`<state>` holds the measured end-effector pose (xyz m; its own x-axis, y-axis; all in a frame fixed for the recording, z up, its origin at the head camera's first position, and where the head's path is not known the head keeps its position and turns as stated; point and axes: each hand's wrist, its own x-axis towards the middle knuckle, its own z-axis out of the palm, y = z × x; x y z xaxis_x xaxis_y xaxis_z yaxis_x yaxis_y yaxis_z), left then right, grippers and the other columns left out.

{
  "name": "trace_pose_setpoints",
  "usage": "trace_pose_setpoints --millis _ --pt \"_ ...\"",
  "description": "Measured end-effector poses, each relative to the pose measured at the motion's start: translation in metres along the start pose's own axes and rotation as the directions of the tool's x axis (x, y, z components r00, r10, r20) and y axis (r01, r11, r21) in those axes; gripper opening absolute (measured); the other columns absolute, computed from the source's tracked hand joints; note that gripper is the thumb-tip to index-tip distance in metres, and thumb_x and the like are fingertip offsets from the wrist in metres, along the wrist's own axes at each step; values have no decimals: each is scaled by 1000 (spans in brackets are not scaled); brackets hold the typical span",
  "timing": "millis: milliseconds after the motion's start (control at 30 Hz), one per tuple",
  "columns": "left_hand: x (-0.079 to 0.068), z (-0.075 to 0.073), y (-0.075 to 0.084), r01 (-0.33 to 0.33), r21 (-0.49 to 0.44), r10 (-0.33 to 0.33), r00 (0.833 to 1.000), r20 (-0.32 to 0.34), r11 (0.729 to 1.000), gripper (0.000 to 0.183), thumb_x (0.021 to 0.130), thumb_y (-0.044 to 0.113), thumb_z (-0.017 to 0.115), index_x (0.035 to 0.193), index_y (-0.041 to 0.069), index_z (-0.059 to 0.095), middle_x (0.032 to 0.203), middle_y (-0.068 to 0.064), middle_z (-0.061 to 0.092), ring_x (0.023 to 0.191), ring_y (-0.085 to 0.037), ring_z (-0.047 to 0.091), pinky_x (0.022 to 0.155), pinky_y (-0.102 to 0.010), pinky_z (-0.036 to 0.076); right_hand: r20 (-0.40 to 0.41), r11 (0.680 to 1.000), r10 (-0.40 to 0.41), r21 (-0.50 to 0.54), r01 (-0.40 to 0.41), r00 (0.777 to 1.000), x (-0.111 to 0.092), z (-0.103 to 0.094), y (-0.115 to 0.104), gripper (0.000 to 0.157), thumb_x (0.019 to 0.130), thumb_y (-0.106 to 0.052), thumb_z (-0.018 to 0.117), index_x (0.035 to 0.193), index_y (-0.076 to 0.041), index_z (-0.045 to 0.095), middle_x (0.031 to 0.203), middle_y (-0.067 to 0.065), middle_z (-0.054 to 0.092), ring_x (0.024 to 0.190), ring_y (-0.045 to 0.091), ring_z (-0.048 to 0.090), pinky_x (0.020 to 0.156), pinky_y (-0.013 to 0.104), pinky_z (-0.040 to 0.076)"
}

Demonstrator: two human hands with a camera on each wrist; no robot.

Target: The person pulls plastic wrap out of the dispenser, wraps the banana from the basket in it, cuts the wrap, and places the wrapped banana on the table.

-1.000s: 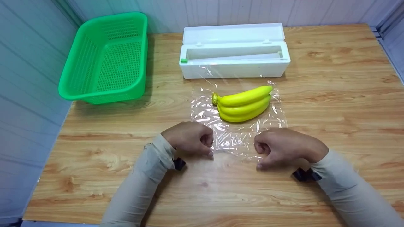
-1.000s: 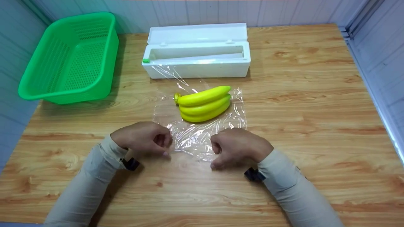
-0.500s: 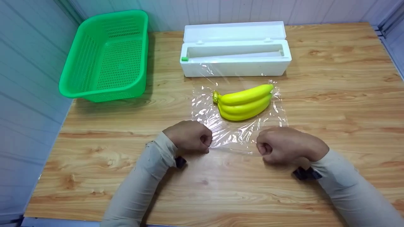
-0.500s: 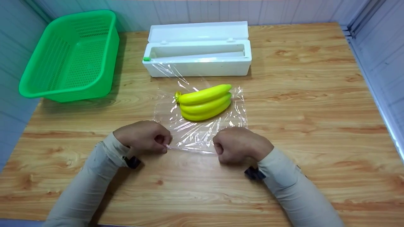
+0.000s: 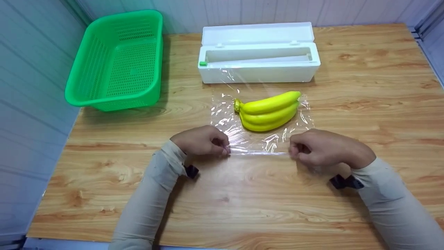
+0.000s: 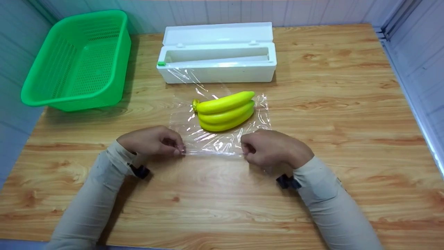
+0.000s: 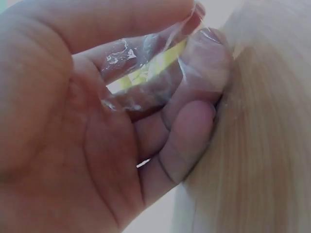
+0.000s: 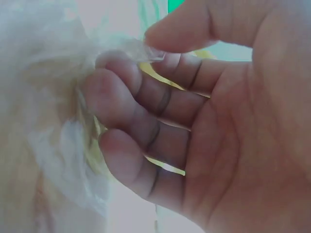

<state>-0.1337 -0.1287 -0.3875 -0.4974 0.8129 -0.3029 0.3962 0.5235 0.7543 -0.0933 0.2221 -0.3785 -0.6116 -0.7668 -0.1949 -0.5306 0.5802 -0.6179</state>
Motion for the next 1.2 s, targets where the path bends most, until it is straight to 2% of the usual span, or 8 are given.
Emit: trace_pose_setpoints --millis 100,200,400,500,700,833,1000,1200 --pt "1 -1 -1 -5 -54 2 998 -57 999 6 87 17 65 91 17 69 87 6 66 81 -12 55 78 -30 45 -45 1000 -1 -26 -1 999 -2 -4 0 14 84 -7 58 86 -21 60 77 -12 58 67 5 54 60 24 46" --pt "1 -2 -2 -13 -110 -2 991 -133 994 6 87 15 64 92 14 68 88 2 66 80 -13 55 77 -32 46 -84 998 10 -59 -15 996 -3 -7 -2 17 84 -6 56 89 -22 62 80 -12 59 70 5 53 63 25 45" --pt "-4 -8 6 -92 -185 38 960 -276 979 14 89 15 62 98 7 67 90 -6 67 80 -15 57 77 -34 48 -199 993 25 -109 -47 980 -4 -16 -8 12 84 -8 58 88 -18 64 79 -11 58 68 7 50 62 27 43" --pt "-5 -12 10 -122 -174 61 946 -319 977 15 90 18 61 98 7 67 86 -5 65 79 -16 57 76 -36 48 -253 991 29 -119 -61 967 -4 -23 -10 12 83 -8 57 86 -16 64 76 -9 57 64 8 49 58 27 43" --pt "-2 -22 20 -118 -159 58 938 -343 980 15 91 22 60 94 9 66 83 -1 63 77 -15 54 72 -33 47 -309 989 64 -107 -101 949 -6 -37 -12 7 86 -11 58 85 -18 62 73 -9 55 63 9 49 56 27 43" --pt "-6 -30 38 -117 -169 53 938 -343 979 14 91 17 59 92 4 65 83 -7 62 76 -16 53 72 -32 47 -370 992 3 -119 -50 929 -4 -43 -9 8 88 -14 59 82 -19 59 73 -10 55 67 7 52 57 27 45" --pt "-14 -43 66 -89 -150 31 936 -351 985 16 93 14 55 91 2 65 85 -7 65 81 -22 59 77 -32 49 -468 993 -45 -114 -10 883 0 -43 -4 5 90 -15 58 85 -16 60 84 -9 59 78 5 55 64 26 48" --pt "-13 -53 77 -99 -94 56 921 -385 991 18 94 13 52 91 6 68 86 -6 66 83 -25 61 76 -30 50 -552 997 -57 -71 21 832 4 -41 1 7 92 -16 56 87 -12 60 107 1 63 91 11 57 72 29 48"
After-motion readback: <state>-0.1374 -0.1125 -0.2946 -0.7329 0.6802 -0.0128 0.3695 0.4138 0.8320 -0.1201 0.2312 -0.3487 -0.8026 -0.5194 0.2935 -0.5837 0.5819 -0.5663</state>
